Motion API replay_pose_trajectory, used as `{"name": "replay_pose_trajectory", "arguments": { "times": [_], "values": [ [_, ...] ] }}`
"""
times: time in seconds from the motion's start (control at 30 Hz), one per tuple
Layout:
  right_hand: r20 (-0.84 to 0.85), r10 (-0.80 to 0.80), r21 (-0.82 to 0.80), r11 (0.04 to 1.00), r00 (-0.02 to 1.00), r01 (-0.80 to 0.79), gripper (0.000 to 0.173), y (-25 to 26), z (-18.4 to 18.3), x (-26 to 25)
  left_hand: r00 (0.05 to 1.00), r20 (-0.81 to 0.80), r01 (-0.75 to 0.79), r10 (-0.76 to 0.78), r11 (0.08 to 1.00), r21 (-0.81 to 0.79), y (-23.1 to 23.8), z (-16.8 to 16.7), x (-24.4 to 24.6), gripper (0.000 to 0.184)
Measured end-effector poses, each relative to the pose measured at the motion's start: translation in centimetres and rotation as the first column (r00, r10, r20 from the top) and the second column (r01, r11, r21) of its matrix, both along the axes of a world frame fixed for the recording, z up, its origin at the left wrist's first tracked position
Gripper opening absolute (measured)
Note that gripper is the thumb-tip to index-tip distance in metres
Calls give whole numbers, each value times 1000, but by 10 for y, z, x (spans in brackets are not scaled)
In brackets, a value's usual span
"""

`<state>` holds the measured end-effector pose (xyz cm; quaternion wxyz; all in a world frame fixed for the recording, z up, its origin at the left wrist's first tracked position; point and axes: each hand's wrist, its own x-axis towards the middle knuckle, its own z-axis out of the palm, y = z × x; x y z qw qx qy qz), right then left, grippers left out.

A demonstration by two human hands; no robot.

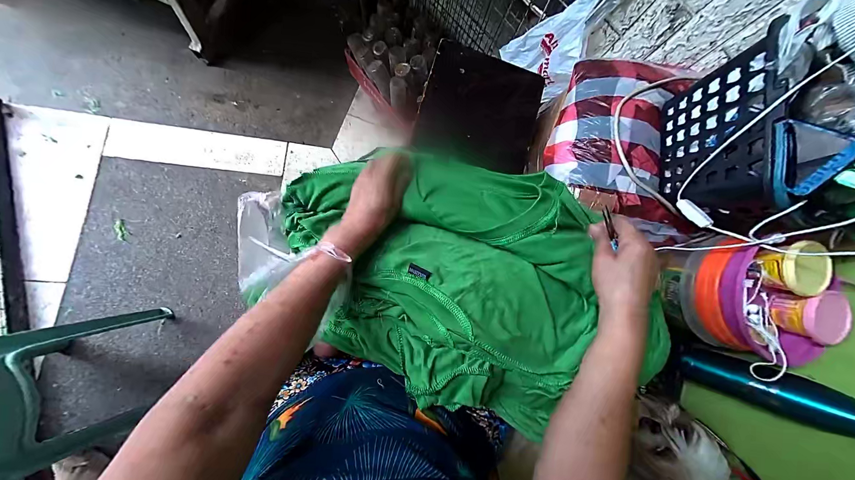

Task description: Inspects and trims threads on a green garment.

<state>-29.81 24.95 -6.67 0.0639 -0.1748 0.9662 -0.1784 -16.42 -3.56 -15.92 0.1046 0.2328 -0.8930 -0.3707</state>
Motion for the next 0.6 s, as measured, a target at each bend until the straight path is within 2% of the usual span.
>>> {"name": "replay_pose_trajectory", "arguments": {
  "times": [0.07,0.17,0.27,0.33,0.4,0.5,0.53,0.6],
  "values": [
    [-20,-23,13,1000,1000,23,36,-1,0,6,998,0,60,-60,997,-50,8,-22,6,36],
    [-92,-4,52,999,996,9,32,0,-4,13,997,-27,77,-78,996,-39,5,-27,19,37],
    [-121,-3,42,999,993,8,26,-2,-5,14,999,-14,-46,47,997,68,10,-4,23,33],
    [-143,-10,31,999,990,14,24,-2,-5,16,988,-107,-107,114,992,69,28,22,23,32],
    [-174,-12,20,1000,985,16,21,-3,-6,19,973,-231,-13,24,999,52,55,52,18,24],
    [-215,-16,-27,1000,976,10,20,-1,-8,24,913,-362,233,-189,969,83,100,77,0,19],
    [-232,-17,-71,998,973,1,20,0,-10,25,904,-362,270,-227,960,72,113,80,-8,21],
    [-285,-12,-204,978,958,-48,20,3,-15,25,935,-254,265,-248,964,35,132,81,-22,38]
  ]
}}
